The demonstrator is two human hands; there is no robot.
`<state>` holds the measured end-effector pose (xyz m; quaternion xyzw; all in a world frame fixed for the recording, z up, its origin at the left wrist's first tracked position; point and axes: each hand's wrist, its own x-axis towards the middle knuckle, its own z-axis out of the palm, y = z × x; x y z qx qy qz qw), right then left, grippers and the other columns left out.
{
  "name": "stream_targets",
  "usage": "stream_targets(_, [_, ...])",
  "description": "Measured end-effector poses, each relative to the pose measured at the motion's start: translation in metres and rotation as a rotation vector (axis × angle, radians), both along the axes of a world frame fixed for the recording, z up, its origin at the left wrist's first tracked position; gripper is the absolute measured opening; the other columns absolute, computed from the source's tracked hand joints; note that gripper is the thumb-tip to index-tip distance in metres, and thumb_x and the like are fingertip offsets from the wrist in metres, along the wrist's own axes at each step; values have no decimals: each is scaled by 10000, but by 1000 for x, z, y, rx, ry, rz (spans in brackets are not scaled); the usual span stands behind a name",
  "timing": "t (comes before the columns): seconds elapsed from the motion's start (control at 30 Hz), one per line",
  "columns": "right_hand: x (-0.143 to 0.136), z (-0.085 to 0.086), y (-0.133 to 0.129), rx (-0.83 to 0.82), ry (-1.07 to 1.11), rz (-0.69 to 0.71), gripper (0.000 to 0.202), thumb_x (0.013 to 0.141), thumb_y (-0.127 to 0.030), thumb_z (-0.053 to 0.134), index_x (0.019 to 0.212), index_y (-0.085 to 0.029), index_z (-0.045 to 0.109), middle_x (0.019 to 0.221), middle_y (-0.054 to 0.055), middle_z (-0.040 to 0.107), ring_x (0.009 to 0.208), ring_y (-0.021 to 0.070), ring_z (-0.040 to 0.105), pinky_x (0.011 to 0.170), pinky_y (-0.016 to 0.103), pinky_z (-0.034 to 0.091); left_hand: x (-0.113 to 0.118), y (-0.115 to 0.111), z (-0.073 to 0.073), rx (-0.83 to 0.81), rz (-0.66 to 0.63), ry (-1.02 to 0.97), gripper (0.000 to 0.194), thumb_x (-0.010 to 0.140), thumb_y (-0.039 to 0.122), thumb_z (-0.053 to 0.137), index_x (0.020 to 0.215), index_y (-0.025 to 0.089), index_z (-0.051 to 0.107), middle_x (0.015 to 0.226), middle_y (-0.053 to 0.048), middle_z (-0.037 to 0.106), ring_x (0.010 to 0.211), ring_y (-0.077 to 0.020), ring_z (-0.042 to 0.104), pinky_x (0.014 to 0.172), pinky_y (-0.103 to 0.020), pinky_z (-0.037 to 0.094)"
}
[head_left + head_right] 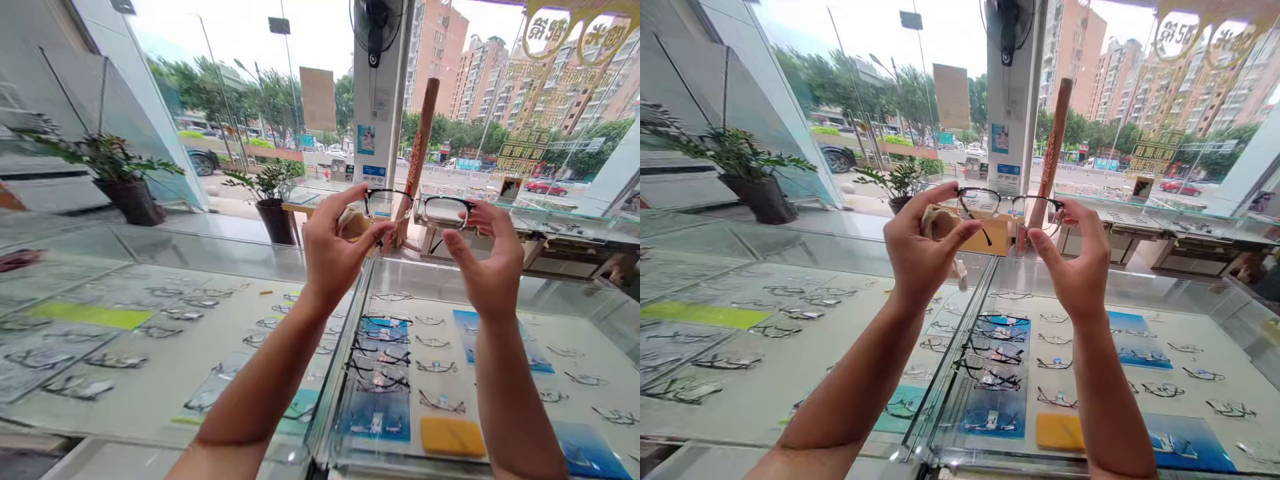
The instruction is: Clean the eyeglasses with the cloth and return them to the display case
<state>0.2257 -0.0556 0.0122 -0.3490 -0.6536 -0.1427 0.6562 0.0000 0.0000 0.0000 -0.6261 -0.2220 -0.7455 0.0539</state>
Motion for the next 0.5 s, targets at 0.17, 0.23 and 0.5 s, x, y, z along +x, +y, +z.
stream_targets(0.17, [-1, -1, 2, -16, 6, -13, 518, 965, -576, 781, 1346, -238, 687, 1193, 65, 736, 1093, 227, 692, 1014, 431, 587, 0, -4, 2, 23, -11, 4, 524, 813, 487, 965, 1281, 328, 790, 1188, -47, 806, 1117, -234, 753, 988, -388, 614])
stream_targets(0.23, [-2, -2, 2, -34, 17, -16, 525, 963, -591, 778, 1344, -241, 688, 1194, 66, 740, 1100, 228, 697, 1013, 437, 589, 1, -5, 2, 24, -16, 6, 521, 821, 487, 960, 1283, 322, 785, 1186, -48, 801, 1116, -232, 748, 983, -387, 610])
stream_targets(0.5, [-4, -3, 2, 7, 14, -34, 491, 957, -536, 805, 1320, -224, 696, 1185, 71, 745, 1068, 229, 716, 999, 431, 606, 3, 1, -1, -59, -44, 2, 524, 857, 511, 928, 1322, 332, 768, 1218, -57, 779, 1108, -229, 734, 952, -384, 606])
